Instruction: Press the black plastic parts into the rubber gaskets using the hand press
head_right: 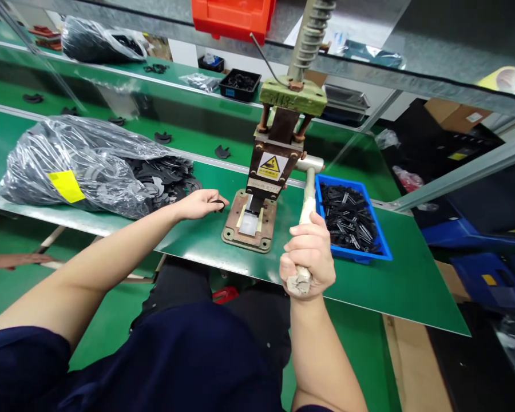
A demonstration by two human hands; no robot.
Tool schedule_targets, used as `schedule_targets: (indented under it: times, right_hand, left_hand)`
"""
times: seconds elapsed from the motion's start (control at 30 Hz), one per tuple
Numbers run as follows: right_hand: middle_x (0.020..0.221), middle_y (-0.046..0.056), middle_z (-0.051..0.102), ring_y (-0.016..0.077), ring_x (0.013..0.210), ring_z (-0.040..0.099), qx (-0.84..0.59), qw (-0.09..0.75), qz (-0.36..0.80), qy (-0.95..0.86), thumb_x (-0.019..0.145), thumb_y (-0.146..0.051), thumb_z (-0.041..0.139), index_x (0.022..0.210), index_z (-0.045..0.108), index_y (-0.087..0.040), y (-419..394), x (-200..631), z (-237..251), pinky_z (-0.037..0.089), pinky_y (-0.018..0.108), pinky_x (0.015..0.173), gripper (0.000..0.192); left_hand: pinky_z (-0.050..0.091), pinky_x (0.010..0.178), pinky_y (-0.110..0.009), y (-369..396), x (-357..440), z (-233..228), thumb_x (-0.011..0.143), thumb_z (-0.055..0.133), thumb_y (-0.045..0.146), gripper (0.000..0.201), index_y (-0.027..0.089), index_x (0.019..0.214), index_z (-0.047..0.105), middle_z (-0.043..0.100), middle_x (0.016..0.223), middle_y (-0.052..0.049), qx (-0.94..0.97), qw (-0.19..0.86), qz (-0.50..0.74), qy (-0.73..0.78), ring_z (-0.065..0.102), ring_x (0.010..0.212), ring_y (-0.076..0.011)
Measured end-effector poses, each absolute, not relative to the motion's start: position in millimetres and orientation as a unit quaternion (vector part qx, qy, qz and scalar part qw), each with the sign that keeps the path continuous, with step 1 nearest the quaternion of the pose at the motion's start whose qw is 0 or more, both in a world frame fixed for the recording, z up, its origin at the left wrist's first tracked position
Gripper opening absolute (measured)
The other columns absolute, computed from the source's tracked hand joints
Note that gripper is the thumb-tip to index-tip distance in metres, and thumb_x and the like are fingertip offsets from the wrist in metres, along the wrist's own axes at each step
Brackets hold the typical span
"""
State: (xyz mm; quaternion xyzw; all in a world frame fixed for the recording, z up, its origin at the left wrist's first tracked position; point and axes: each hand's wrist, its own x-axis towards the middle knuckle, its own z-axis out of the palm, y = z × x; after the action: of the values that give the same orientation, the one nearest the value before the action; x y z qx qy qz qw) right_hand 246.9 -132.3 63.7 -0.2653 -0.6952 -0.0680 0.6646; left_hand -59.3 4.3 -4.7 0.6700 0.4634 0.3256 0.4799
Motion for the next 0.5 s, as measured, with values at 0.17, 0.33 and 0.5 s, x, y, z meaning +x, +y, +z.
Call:
schedule_targets:
  times: [0.17, 0.33, 0.5]
  right_hand:
    - [0.073, -0.008, 0.066, 0.0158, 0.089, 0.073, -0.270, 0.660, -0.062, -0.698, 0.088, -0.033, 0.069, 0.070, 0.059, -0.027, -133.1, 248.8, 61.7, 0.057, 0.060, 0.117, 0.021]
    - [0.074, -0.008, 0.065, 0.0161, 0.091, 0.072, -0.270, 0.653, -0.065, -0.704, 0.088, -0.031, 0.069, 0.073, 0.059, -0.027, -134.3, 248.5, 61.9, 0.056, 0.061, 0.117, 0.018]
    - [0.072, -0.007, 0.066, 0.0167, 0.089, 0.072, -0.270, 0.660, -0.058, -0.699, 0.087, -0.031, 0.070, 0.072, 0.059, -0.027, -133.2, 246.9, 63.7, 0.056, 0.060, 0.116, 0.019]
  left_hand:
    - [0.053, 0.079, -0.030, -7.7, -41.4, -7.6, 0.078, 0.081, 0.035, 0.044, 0.022, 0.066, 0.040, 0.079, 0.094, -0.009, 0.599, 0.559, 0.375, 0.435, 0.074, 0.092, -0.0209]
    - [0.044, 0.061, -0.026, -4.5, -28.6, -28.8, 0.090, 0.076, 0.054, 0.052, 0.024, 0.069, 0.041, 0.050, 0.059, 0.005, 0.508, 0.559, 0.423, 0.500, 0.050, 0.055, -0.0115]
    - [0.050, 0.083, -0.032, -9.6, -39.8, -52.0, 0.102, 0.061, 0.058, 0.045, 0.023, 0.077, 0.051, 0.057, 0.084, -0.002, 0.605, 0.222, 0.561, 0.520, 0.056, 0.082, -0.0168]
